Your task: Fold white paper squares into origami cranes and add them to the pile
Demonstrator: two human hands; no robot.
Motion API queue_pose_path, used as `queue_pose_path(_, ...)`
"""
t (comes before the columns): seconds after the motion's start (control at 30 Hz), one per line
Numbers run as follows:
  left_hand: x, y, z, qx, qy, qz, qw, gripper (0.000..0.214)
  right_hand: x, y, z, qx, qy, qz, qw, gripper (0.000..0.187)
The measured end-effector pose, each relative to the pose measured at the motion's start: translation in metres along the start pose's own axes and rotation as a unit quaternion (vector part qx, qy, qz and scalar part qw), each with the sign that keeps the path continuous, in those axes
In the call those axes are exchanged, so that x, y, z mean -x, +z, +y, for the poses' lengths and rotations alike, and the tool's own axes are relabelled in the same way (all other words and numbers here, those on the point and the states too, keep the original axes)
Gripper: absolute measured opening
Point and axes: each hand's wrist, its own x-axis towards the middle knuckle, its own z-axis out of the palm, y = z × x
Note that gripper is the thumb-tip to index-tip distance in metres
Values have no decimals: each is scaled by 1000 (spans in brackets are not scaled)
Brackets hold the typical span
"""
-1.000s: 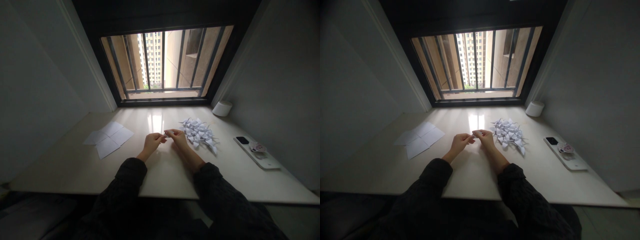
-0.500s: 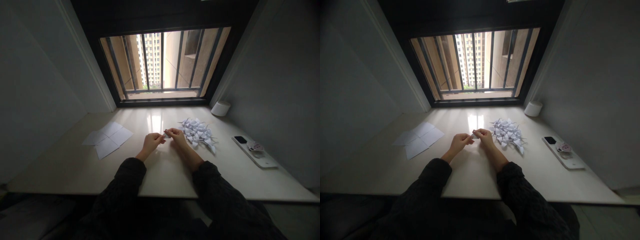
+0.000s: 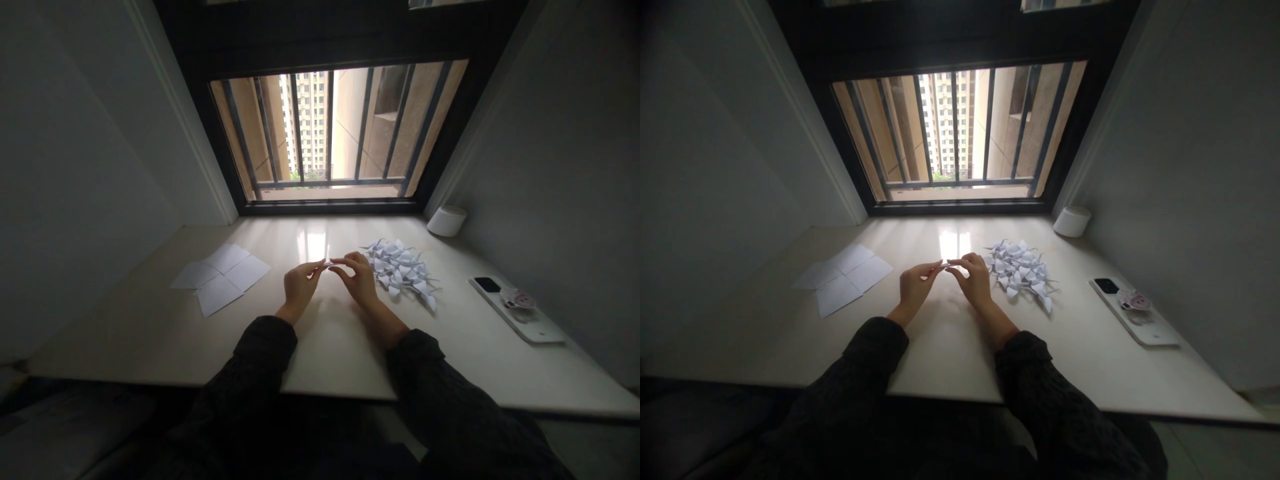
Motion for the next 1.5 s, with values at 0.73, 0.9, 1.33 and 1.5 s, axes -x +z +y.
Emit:
queue_pose_path(0.73, -9, 8, -13, 354, -232, -93, 901, 52, -1, 3, 10, -134, 2, -82, 988, 58)
queue_pose_path(0.9, -10, 7, -14, 353, -238, -103, 899, 55, 0, 3, 10, -123, 24, -112, 986, 64)
queue_pose_path(1.33, -10, 5, -14, 264, -223, -85, 935, 39, -1, 2, -2, -186, 37, -157, 969, 41)
queue_pose_path(1.5, -10, 6, -9, 301, -229, -84, 922, 40, 2, 11, 5, -211, 120, -109, 964, 36)
